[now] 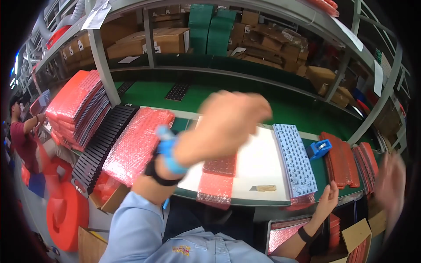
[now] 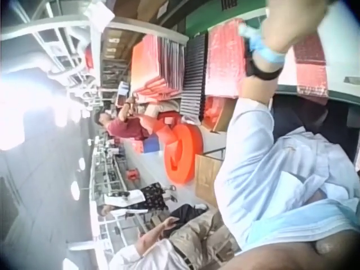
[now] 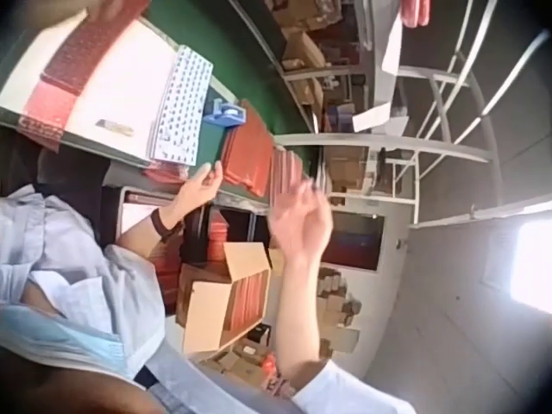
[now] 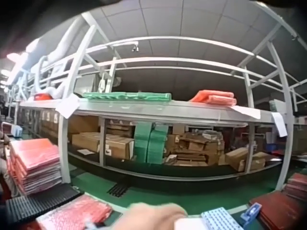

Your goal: The person places a black panel onto a sheet of red bubble wrap, folds the wrap over the panel, and secures it with tape. They repeat this process for several panels, stacking the wrapped items together before setting the stack aside.

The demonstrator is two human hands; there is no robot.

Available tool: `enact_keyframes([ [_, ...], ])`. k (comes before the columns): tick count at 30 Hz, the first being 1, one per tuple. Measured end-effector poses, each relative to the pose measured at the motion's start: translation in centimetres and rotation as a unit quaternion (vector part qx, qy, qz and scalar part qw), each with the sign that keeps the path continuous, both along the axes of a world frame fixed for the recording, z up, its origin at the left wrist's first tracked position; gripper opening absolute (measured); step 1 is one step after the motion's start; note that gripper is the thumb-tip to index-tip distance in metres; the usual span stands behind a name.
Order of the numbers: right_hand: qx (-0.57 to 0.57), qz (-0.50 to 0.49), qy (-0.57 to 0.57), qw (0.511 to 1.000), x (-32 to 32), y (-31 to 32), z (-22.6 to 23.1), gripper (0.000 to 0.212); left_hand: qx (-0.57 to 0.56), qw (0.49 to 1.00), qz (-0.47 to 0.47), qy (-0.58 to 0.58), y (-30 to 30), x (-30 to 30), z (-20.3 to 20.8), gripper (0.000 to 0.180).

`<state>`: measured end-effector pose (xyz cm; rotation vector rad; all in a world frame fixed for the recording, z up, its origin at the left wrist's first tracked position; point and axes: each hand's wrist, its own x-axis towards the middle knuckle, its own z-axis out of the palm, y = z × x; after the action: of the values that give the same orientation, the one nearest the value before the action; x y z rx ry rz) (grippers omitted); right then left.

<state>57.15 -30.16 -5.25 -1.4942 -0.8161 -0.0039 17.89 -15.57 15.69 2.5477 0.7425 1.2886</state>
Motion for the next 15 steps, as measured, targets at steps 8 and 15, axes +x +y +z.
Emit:
enact_keyframes([
  [8,-0.036,0.281,-0.016,0.959,-12.2,4.7,7.7,0.022,0.022,0.887,0.425,0.178,2.4,-16.7,-12.9,0.054],
  [15,-0.129,0.417,-0.074,0.897,-18.5,6.9,7.7,0.018,-0.077,0.844,0.433,0.308,0.3,-19.5,-22.0,0.065],
])
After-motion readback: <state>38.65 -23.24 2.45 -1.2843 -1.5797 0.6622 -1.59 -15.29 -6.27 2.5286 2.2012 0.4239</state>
